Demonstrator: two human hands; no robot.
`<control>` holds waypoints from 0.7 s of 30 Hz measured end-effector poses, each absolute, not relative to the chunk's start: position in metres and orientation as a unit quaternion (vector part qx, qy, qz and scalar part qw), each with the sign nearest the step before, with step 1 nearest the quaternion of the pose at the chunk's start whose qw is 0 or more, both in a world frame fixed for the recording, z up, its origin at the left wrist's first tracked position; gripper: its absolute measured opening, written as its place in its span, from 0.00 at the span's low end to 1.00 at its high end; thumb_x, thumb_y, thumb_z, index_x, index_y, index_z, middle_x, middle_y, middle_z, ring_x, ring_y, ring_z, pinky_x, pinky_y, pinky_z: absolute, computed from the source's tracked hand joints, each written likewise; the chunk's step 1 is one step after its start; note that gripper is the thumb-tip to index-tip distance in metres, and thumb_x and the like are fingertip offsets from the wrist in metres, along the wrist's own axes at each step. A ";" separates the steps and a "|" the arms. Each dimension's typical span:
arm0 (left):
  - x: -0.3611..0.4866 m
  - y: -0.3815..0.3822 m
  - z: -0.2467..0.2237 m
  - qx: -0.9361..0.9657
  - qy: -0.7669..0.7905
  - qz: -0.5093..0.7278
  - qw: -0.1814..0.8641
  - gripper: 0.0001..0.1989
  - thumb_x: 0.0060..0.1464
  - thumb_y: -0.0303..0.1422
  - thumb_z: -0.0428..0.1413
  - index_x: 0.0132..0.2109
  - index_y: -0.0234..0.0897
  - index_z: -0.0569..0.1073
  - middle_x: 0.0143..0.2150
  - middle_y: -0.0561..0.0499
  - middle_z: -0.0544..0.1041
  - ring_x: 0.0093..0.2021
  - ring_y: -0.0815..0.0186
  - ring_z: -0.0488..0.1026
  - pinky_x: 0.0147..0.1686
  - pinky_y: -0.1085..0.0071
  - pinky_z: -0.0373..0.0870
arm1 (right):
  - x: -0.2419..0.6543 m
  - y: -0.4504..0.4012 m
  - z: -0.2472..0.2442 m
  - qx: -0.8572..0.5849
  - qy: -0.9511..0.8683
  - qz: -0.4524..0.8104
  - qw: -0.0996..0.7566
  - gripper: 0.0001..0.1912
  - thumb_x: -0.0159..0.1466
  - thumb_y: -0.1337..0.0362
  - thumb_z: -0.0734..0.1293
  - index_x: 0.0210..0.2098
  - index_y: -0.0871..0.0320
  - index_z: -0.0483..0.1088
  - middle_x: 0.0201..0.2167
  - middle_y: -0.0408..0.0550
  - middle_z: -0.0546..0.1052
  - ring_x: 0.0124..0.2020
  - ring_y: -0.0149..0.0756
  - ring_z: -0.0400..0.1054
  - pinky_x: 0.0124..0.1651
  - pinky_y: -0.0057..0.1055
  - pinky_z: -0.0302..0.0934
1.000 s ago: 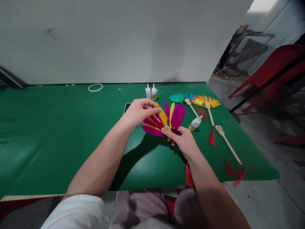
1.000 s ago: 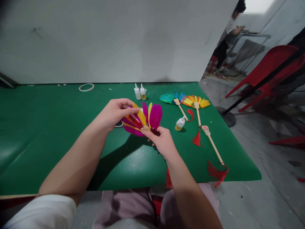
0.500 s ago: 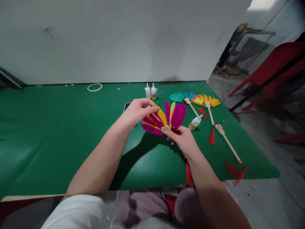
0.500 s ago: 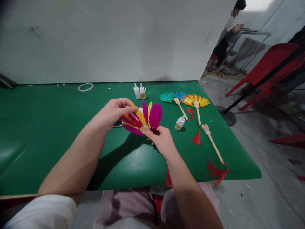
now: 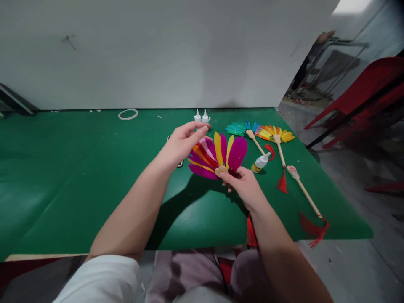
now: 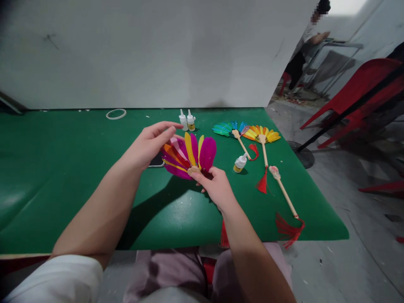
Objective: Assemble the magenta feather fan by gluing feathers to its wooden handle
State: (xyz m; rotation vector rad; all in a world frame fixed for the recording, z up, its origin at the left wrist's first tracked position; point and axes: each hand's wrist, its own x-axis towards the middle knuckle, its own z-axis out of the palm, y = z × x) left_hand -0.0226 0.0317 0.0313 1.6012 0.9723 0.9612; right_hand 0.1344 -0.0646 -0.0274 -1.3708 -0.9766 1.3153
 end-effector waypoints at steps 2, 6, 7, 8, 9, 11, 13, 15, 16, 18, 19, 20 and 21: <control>-0.025 0.033 0.033 0.664 0.401 0.387 0.499 0.19 0.52 0.43 0.53 0.47 0.38 0.71 0.26 0.51 0.75 0.27 0.68 0.72 0.29 0.74 0.68 | 0.135 -0.064 -0.028 -0.554 -0.391 0.546 0.492 0.17 0.49 0.55 0.71 0.32 0.62 0.71 0.24 0.46 0.73 0.24 0.29 0.66 0.20 0.23 0.59; -0.025 0.032 0.031 0.685 0.369 0.338 0.530 0.25 0.47 0.35 0.58 0.53 0.39 0.66 0.27 0.53 0.74 0.29 0.68 0.73 0.31 0.72 0.70 | 0.136 -0.064 -0.030 -0.542 -0.385 0.560 0.495 0.17 0.50 0.55 0.70 0.34 0.61 0.71 0.26 0.46 0.74 0.25 0.29 0.66 0.20 0.23 0.59; -0.025 0.031 0.030 0.685 0.359 0.336 0.537 0.25 0.47 0.33 0.59 0.54 0.39 0.65 0.26 0.54 0.74 0.29 0.68 0.73 0.31 0.72 0.70 | 0.136 -0.064 -0.030 -0.542 -0.385 0.559 0.495 0.17 0.50 0.56 0.70 0.34 0.61 0.71 0.26 0.46 0.74 0.25 0.28 0.67 0.20 0.22 0.59; -0.024 0.031 0.029 0.684 0.351 0.338 0.543 0.25 0.46 0.32 0.59 0.54 0.39 0.65 0.26 0.54 0.73 0.28 0.69 0.73 0.31 0.73 0.70 | 0.136 -0.064 -0.030 -0.542 -0.388 0.557 0.495 0.16 0.50 0.56 0.70 0.34 0.61 0.71 0.27 0.46 0.74 0.25 0.28 0.67 0.20 0.22 0.59; -0.023 0.030 0.028 0.682 0.344 0.341 0.548 0.25 0.47 0.32 0.58 0.54 0.39 0.65 0.25 0.55 0.73 0.28 0.69 0.73 0.31 0.73 0.70 | 0.136 -0.064 -0.030 -0.543 -0.391 0.556 0.493 0.16 0.50 0.56 0.70 0.34 0.60 0.71 0.27 0.46 0.75 0.25 0.28 0.67 0.20 0.22 0.59; -0.021 0.030 0.027 0.680 0.333 0.347 0.554 0.24 0.47 0.31 0.58 0.53 0.39 0.65 0.25 0.56 0.72 0.28 0.70 0.73 0.32 0.73 0.70 | 0.136 -0.064 -0.030 -0.546 -0.399 0.555 0.485 0.16 0.50 0.56 0.70 0.33 0.61 0.71 0.27 0.47 0.75 0.24 0.28 0.67 0.20 0.22 0.59; -0.021 0.029 0.027 0.682 0.322 0.352 0.553 0.24 0.47 0.30 0.58 0.53 0.39 0.66 0.25 0.56 0.72 0.28 0.70 0.72 0.32 0.73 0.70 | 0.135 -0.065 -0.030 -0.548 -0.404 0.555 0.477 0.16 0.50 0.55 0.70 0.33 0.61 0.71 0.27 0.47 0.75 0.24 0.28 0.67 0.20 0.22 0.58; -0.020 0.028 0.028 0.687 0.315 0.358 0.549 0.24 0.47 0.29 0.58 0.53 0.38 0.66 0.26 0.56 0.71 0.28 0.71 0.72 0.32 0.74 0.69 | 0.135 -0.065 -0.032 -0.550 -0.406 0.553 0.477 0.16 0.50 0.55 0.70 0.32 0.61 0.72 0.27 0.47 0.75 0.24 0.28 0.66 0.19 0.22 0.58; -0.020 0.027 0.028 0.689 0.312 0.359 0.546 0.24 0.47 0.29 0.58 0.53 0.38 0.66 0.26 0.56 0.72 0.29 0.71 0.72 0.32 0.74 0.69 | 0.134 -0.065 -0.033 -0.549 -0.406 0.551 0.481 0.16 0.50 0.54 0.70 0.32 0.61 0.72 0.26 0.47 0.75 0.23 0.27 0.66 0.19 0.22 0.58; -0.021 0.027 0.029 0.696 0.310 0.357 0.541 0.24 0.48 0.30 0.57 0.54 0.38 0.65 0.27 0.55 0.72 0.29 0.70 0.72 0.33 0.73 0.69 | 0.134 -0.064 -0.035 -0.545 -0.403 0.546 0.492 0.16 0.49 0.54 0.71 0.30 0.61 0.71 0.26 0.46 0.75 0.23 0.27 0.66 0.19 0.21 0.58; -0.022 0.028 0.030 0.699 0.312 0.353 0.538 0.24 0.49 0.30 0.57 0.55 0.38 0.64 0.27 0.54 0.72 0.30 0.70 0.72 0.33 0.72 0.69 | 0.134 -0.064 -0.036 -0.544 -0.399 0.543 0.500 0.16 0.49 0.54 0.71 0.30 0.61 0.71 0.26 0.46 0.75 0.23 0.27 0.67 0.19 0.22 0.58; -0.023 0.028 0.031 0.703 0.316 0.348 0.534 0.25 0.49 0.31 0.57 0.55 0.38 0.64 0.28 0.54 0.72 0.30 0.69 0.72 0.33 0.72 0.69 | 0.134 -0.063 -0.037 -0.542 -0.395 0.541 0.507 0.16 0.49 0.55 0.71 0.29 0.61 0.71 0.25 0.46 0.75 0.23 0.28 0.67 0.18 0.22 0.58; -0.024 0.029 0.031 0.706 0.324 0.341 0.529 0.26 0.49 0.31 0.57 0.56 0.38 0.63 0.28 0.53 0.73 0.31 0.69 0.72 0.33 0.72 0.69 | 0.135 -0.063 -0.038 -0.540 -0.391 0.540 0.514 0.16 0.49 0.55 0.71 0.30 0.61 0.70 0.25 0.45 0.75 0.23 0.28 0.67 0.18 0.22 0.58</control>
